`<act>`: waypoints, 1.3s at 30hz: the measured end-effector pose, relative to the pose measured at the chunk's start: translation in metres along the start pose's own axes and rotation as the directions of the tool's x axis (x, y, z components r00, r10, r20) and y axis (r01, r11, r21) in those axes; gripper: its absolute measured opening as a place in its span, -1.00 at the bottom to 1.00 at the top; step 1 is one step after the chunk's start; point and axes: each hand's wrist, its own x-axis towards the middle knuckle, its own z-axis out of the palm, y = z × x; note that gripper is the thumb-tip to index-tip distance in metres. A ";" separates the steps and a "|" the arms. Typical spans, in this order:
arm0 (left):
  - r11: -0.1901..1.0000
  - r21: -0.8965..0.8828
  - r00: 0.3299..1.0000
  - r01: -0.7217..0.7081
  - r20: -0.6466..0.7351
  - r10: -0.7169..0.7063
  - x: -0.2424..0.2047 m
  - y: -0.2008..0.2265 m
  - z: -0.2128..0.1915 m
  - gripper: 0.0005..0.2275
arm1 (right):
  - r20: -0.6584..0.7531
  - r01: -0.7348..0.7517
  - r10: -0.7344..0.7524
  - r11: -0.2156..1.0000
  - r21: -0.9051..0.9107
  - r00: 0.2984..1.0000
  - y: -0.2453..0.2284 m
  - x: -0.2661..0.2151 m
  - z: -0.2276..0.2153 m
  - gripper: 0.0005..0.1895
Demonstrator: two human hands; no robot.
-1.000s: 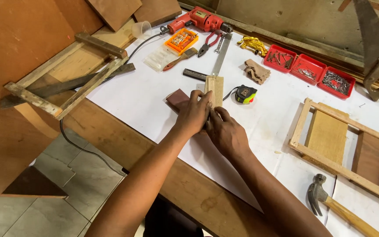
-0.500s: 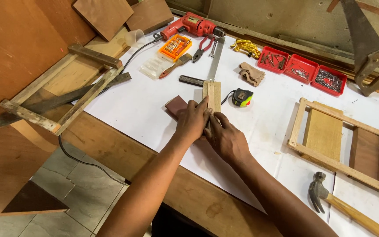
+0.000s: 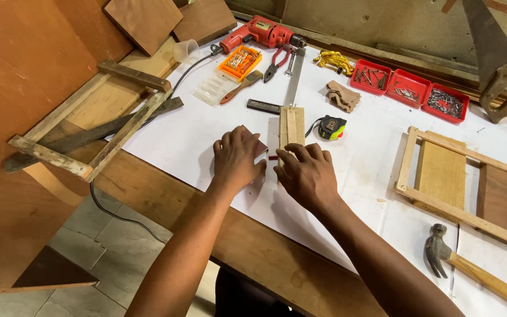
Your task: Assembling a wooden frame by sanding pieces, measuring dimensions, and nailing the structure together.
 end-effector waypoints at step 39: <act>0.946 0.050 0.926 -0.319 0.227 0.301 0.030 0.047 0.017 -0.27 | 0.257 -0.015 -0.006 0.997 0.079 0.966 0.082 0.018 0.021 -0.54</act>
